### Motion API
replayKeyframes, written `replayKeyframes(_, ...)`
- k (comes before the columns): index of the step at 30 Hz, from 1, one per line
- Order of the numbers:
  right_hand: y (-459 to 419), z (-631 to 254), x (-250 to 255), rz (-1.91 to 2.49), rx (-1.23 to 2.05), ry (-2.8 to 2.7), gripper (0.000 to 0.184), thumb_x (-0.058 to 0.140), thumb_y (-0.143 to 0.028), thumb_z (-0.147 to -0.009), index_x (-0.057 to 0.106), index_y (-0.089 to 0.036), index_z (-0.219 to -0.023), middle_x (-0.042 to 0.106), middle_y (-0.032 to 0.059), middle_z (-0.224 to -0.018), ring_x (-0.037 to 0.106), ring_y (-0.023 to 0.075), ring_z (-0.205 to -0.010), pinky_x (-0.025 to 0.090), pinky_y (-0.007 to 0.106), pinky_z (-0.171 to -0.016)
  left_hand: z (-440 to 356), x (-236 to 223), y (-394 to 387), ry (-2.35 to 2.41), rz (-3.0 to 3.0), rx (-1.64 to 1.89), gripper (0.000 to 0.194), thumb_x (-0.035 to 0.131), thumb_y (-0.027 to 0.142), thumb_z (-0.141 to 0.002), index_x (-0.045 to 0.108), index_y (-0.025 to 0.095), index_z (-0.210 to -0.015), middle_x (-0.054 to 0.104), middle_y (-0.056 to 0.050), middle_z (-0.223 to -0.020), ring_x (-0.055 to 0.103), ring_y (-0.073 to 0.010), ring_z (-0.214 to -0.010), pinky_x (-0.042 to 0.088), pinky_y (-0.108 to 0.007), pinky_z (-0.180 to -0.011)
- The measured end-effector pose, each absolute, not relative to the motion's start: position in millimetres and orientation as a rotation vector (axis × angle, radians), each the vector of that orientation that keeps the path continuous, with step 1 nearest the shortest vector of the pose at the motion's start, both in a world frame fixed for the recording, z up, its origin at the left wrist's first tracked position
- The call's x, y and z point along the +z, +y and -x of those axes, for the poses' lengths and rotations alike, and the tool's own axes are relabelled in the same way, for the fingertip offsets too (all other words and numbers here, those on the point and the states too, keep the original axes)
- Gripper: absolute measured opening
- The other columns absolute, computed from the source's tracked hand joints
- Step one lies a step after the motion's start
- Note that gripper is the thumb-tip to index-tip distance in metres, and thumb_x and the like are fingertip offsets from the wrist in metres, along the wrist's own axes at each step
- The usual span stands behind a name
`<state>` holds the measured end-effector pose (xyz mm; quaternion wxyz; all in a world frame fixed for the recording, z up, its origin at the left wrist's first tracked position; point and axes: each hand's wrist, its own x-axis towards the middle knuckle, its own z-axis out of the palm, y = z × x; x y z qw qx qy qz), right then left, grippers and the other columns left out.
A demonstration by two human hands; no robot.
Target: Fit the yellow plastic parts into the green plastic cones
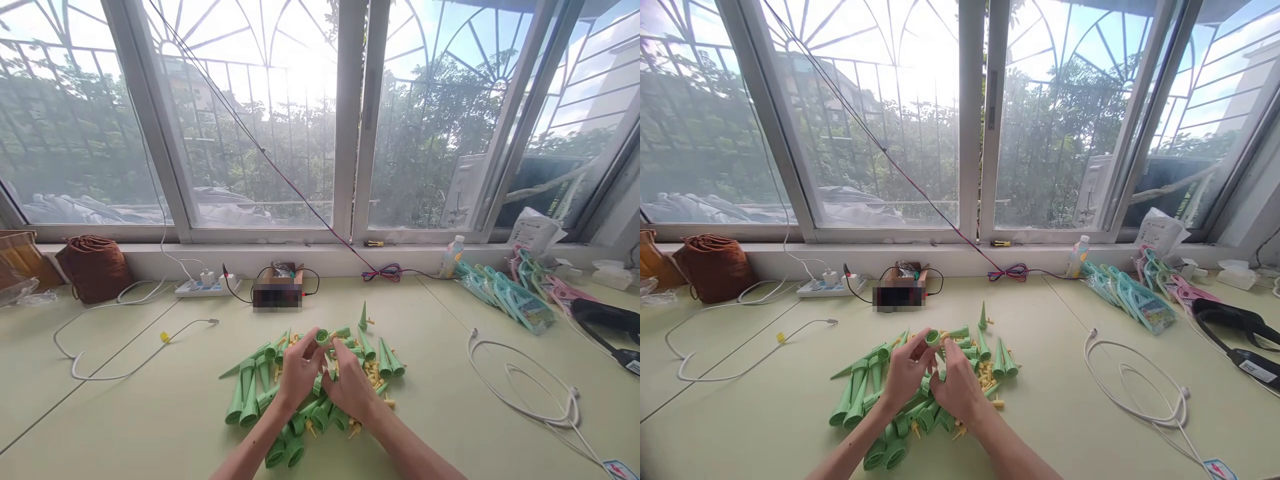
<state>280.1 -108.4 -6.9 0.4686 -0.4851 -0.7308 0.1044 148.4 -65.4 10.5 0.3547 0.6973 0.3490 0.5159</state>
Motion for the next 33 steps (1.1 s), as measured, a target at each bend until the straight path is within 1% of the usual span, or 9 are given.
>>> replayKeyframes(5,-108.8,-280.6,-6.6,1.184,0.254,-1.794,0.039,0.05,-0.008,-0.077,0.047,-0.017,-0.114,0.059,0.0108,-0.101,0.059,0.0259,-0.097,0.054,0.041,-0.081,-151.2,9.9,-62.8,0.814,-1.644,1.318,0.038,0.07,0.036,-0.077,0.068,0.016,-0.109,0.058,0.003,-0.052,0.054,-0.0136,-0.043,0.046,-0.023,-0.045)
replayKeyframes(8,-107.9,-280.6,-8.5,1.188,0.256,-1.803,0.042,0.052,-0.008,-0.077,0.047,-0.016,-0.118,0.06,0.0123,-0.106,0.06,0.0268,-0.101,0.053,0.042,-0.084,-152.1,14.9,-62.2,0.797,-1.55,1.282,0.038,0.07,0.039,-0.076,0.069,0.014,-0.104,0.056,0.004,-0.048,0.052,-0.0125,-0.041,0.045,-0.023,-0.044)
replayKeyframes(12,-105.1,-279.6,-12.4,1.205,0.255,-1.784,0.051,0.053,-0.009,-0.079,0.041,-0.014,-0.128,0.059,0.0156,-0.114,0.058,0.0278,-0.108,0.052,0.041,-0.087,-150.0,22.2,-60.6,0.779,-1.47,1.206,0.038,0.072,0.042,-0.074,0.07,0.012,-0.098,0.056,0.003,-0.049,0.049,-0.0113,-0.041,0.043,-0.022,-0.042)
replayKeyframes(14,-104.5,-279.1,-12.4,1.207,0.261,-1.772,0.049,0.053,-0.01,-0.081,0.041,-0.014,-0.128,0.06,0.0147,-0.111,0.059,0.0271,-0.106,0.052,0.04,-0.086,-148.0,23.0,-58.1,0.761,-1.435,1.159,0.04,0.073,0.043,-0.073,0.07,0.011,-0.096,0.055,0.003,-0.05,0.049,-0.011,-0.043,0.042,-0.021,-0.042)
replayKeyframes(17,-106.0,-278.9,-8.3,1.195,0.284,-1.764,0.038,0.052,-0.012,-0.083,0.046,-0.016,-0.12,0.061,0.0119,-0.106,0.059,0.0253,-0.101,0.052,0.038,-0.085,-145.2,20.6,-52.8,0.711,-1.412,1.096,0.038,0.073,0.043,-0.075,0.069,0.011,-0.095,0.055,0.002,-0.052,0.046,-0.0091,-0.044,0.041,-0.02,-0.042)
replayKeyframes(22,-108.4,-279.8,-1.2,1.202,0.301,-1.733,0.026,0.053,-0.013,-0.084,0.052,-0.017,-0.109,0.062,0.0084,-0.098,0.061,0.0227,-0.091,0.052,0.036,-0.08,-143.4,15.6,-46.3,0.641,-1.347,1.035,0.035,0.071,0.043,-0.079,0.069,0.011,-0.093,0.057,0.0,-0.064,0.045,-0.007,-0.048,0.039,-0.018,-0.043)
replayKeyframes(28,-106.6,-281.4,-3.2,1.192,0.329,-1.693,0.047,0.055,-0.022,-0.087,0.045,-0.017,-0.133,0.063,0.0123,-0.114,0.06,0.0249,-0.104,0.051,0.036,-0.086,-142.4,18.4,-45.5,0.621,-1.216,1.012,0.038,0.074,0.041,-0.078,0.065,0.012,-0.1,0.054,0.003,-0.063,0.043,-0.0056,-0.048,0.037,-0.016,-0.042)
replayKeyframes(30,-106.8,-281.5,-2.4,1.192,0.347,-1.663,0.046,0.056,-0.025,-0.088,0.047,-0.017,-0.132,0.065,0.0112,-0.11,0.062,0.0246,-0.1,0.052,0.035,-0.083,-141.5,19.9,-44.9,0.639,-1.165,1.024,0.043,0.076,0.042,-0.075,0.063,0.013,-0.103,0.051,0.004,-0.062,0.04,-0.0047,-0.046,0.034,-0.016,-0.04)
replayKeyframes(33,-107.9,-280.9,2.0,1.172,0.399,-1.603,0.037,0.058,-0.03,-0.088,0.053,-0.018,-0.123,0.067,0.009,-0.1,0.064,0.0232,-0.092,0.053,0.033,-0.077,-139.8,21.1,-43.6,0.665,-1.146,1.024,0.05,0.078,0.045,-0.072,0.06,0.014,-0.108,0.049,0.006,-0.061,0.034,-0.0031,-0.044,0.027,-0.015,-0.038)
